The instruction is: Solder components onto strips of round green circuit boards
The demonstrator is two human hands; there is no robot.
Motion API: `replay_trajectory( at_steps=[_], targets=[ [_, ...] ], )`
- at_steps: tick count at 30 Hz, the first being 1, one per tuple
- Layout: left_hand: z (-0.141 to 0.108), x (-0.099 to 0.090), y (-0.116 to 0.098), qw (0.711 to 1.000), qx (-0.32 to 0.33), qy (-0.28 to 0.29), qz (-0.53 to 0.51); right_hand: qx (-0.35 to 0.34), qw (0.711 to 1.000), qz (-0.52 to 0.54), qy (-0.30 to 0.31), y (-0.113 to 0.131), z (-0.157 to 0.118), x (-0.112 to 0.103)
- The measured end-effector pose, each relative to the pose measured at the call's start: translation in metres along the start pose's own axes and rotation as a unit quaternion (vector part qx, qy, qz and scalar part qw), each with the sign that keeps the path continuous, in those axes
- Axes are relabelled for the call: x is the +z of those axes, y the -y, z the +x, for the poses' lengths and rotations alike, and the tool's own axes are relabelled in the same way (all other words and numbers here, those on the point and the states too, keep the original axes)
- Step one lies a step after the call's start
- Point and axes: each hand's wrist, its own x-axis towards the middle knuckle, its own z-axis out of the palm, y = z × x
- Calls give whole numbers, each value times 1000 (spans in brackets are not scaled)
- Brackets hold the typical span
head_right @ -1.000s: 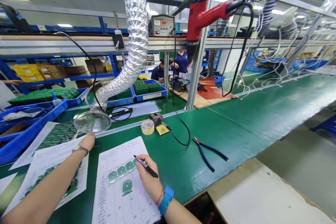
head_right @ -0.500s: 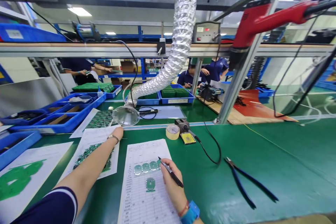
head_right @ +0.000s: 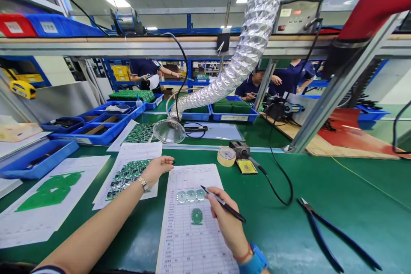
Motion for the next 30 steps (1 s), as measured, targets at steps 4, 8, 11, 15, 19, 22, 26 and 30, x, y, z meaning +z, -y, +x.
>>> replay_trajectory(
  at_steps=[4, 8, 11, 15, 19, 22, 26, 30],
  targets=[
    [-33, 19, -3, 987, 16, 31, -156, -78, 995, 52, 25, 23, 23, 19],
    [-44, 27, -4, 968, 18, 52, -245, -56, 995, 77, 33, 18, 44, 39],
    [-46, 27, -3, 958, 10, 65, -278, -40, 995, 82, 47, 6, 47, 45],
    [-48, 31, -2, 951, -8, 81, -298, -25, 994, 85, 68, 1, 43, 47],
    [-52, 37, -3, 948, -25, 93, -305, -13, 992, 81, 98, 3, 41, 48],
    [-55, 40, -3, 947, -32, 91, -307, -10, 990, 80, 112, 1, 41, 49],
    [-58, 43, -1, 954, -21, 87, -286, -3, 988, 83, 127, -5, 42, 50],
    [-57, 45, -3, 971, 16, 92, -219, 2, 988, 83, 127, -9, 45, 49]
  ],
)
